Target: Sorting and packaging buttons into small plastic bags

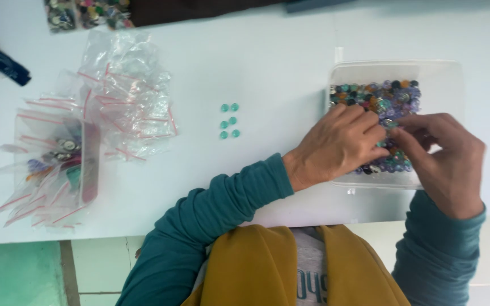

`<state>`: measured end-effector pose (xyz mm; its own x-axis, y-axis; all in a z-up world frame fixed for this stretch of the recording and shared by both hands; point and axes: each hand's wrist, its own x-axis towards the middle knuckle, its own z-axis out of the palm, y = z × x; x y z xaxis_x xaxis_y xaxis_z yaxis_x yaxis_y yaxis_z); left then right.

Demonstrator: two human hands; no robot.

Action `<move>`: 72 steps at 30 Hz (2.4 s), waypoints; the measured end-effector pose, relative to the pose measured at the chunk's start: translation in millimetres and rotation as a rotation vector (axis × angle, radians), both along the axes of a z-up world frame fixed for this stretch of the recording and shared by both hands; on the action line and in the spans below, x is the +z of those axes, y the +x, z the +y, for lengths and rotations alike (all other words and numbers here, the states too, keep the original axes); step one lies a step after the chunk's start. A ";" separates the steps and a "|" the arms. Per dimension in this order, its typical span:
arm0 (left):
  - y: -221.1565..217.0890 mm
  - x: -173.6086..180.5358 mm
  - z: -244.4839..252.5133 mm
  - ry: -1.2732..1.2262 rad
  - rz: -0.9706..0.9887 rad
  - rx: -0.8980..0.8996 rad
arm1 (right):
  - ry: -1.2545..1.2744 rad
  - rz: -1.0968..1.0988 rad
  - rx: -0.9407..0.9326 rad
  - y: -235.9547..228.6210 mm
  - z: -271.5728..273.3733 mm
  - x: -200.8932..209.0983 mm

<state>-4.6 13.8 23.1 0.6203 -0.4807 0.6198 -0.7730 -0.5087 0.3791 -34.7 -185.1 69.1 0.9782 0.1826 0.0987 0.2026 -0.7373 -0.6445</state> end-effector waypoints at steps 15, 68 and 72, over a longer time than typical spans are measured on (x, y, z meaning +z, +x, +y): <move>-103.2 -9.0 206.2 -0.018 0.061 0.618 | 0.167 -0.204 0.385 -52.5 164.3 -6.2; 8.2 24.8 -12.7 1.063 0.226 0.178 | -0.453 0.306 0.127 -0.8 18.1 -30.5; 14.1 20.2 -13.7 1.086 0.249 0.141 | -0.457 0.335 0.110 0.1 17.5 -30.8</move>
